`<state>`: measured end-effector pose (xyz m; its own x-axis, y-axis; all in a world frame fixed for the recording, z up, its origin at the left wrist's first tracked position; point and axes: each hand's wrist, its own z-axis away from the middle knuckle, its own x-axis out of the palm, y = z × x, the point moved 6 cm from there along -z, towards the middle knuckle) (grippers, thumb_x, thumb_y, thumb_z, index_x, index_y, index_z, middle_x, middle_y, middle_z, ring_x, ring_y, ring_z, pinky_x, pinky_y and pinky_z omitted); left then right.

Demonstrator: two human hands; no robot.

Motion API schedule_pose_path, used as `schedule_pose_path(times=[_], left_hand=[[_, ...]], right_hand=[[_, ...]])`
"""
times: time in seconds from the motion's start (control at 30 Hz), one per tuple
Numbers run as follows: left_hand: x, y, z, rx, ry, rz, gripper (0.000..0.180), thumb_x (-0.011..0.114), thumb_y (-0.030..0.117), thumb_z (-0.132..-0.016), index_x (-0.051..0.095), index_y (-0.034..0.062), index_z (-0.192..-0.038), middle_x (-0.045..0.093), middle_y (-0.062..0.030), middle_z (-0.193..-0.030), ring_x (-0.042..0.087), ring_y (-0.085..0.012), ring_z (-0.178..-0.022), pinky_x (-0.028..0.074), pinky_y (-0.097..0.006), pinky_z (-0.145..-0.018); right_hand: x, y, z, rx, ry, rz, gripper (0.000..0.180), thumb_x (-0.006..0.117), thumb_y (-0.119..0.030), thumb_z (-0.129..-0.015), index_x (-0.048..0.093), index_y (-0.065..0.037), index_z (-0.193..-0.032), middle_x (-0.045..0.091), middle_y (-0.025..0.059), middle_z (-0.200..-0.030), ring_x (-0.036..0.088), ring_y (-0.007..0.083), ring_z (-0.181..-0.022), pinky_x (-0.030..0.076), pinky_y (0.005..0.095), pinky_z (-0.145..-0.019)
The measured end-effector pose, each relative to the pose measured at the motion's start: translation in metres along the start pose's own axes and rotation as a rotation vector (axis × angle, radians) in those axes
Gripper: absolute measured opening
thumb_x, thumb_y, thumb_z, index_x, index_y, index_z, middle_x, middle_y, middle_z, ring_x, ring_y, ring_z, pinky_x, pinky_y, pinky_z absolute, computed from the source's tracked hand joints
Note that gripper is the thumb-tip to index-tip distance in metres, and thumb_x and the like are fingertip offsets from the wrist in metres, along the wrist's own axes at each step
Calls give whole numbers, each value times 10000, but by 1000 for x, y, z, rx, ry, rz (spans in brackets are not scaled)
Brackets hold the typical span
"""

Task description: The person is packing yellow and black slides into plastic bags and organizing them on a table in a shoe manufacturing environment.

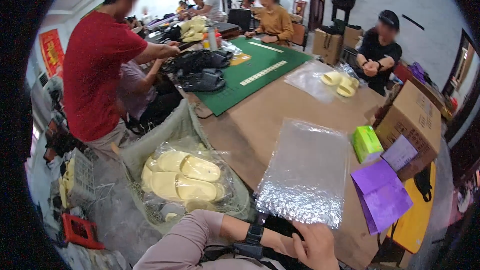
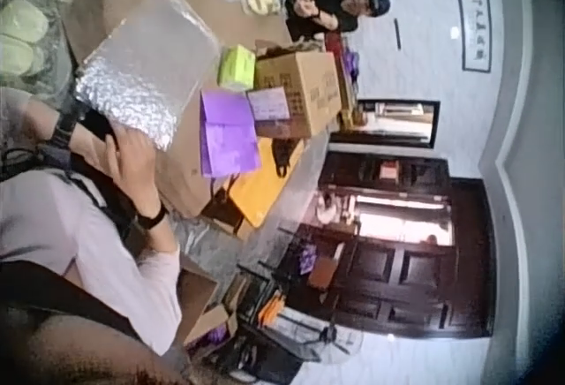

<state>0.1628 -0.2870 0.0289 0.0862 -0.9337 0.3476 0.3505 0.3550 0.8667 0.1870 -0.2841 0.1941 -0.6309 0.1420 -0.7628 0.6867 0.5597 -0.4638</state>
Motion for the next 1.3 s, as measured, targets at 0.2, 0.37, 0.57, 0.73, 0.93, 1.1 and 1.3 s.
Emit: schedule_pose_path(times=[0.2, 0.37, 0.57, 0.73, 0.93, 1.1, 1.3], left_hand=[[-75, 47, 65, 224, 182, 231, 309, 531, 123, -872, 560, 43, -1170, 611, -56, -1003, 580, -139, -926, 474, -250, -785], [-182, 68, 179, 412, 794, 153, 328, 474, 121, -909, 502, 26, -1222, 615, -96, -1060, 593, -145, -923, 495, -272, -794], [-270, 49, 286, 404, 1312, 203, 300, 522, 103, -894, 518, 10, -1178, 604, -64, -936, 585, -120, -782, 508, -243, -665], [-329, 16, 348, 413, 1530, 239, 350, 512, 78, -878, 492, 2, -1219, 572, -42, -817, 521, -101, -613, 444, -240, -538], [-375, 20, 402, 221, 1918, -236, 446, 484, 117, -839, 485, -45, -1255, 609, -171, -1130, 585, -257, -1022, 453, -335, -864], [-414, 2, 426, 81, 2025, -469, 460, 512, 210, -872, 482, -53, -1249, 526, -240, -1242, 502, -353, -1156, 394, -385, -970], [-458, -26, 440, 119, 2081, -526, 474, 519, 241, -884, 472, -49, -1256, 480, -241, -1286, 461, -365, -1189, 359, -406, -1002]], right_hand=[[4, 4, 0, 181, 44, -250, 167, 553, -79, -882, 620, -7, -1017, 635, 172, -899, 611, 332, -822, 472, 367, -731], [24, 8, 0, 207, 20, -283, 178, 557, -82, -888, 600, 11, -1033, 634, 183, -930, 623, 299, -822, 485, 337, -711], [46, 16, -4, 309, -11, -407, 221, 541, -109, -914, 583, 23, -1085, 631, 182, -970, 630, 264, -820, 496, 315, -714], [71, 32, 1, 400, 3, -502, 262, 518, -148, -937, 561, 7, -1144, 616, 155, -1024, 597, 225, -909, 474, 297, -768], [84, 49, -5, 498, 31, -520, 294, 491, -191, -957, 546, -2, -1175, 601, 150, -1058, 573, 222, -955, 446, 300, -824], [91, 72, -9, 557, -22, -316, 323, 483, -208, -952, 532, 17, -1179, 564, 201, -1125, 522, 326, -1055, 401, 372, -918], [95, 85, -12, 555, -54, -179, 321, 497, -180, -930, 520, 31, -1171, 536, 219, -1119, 486, 363, -1065, 391, 403, -925]])
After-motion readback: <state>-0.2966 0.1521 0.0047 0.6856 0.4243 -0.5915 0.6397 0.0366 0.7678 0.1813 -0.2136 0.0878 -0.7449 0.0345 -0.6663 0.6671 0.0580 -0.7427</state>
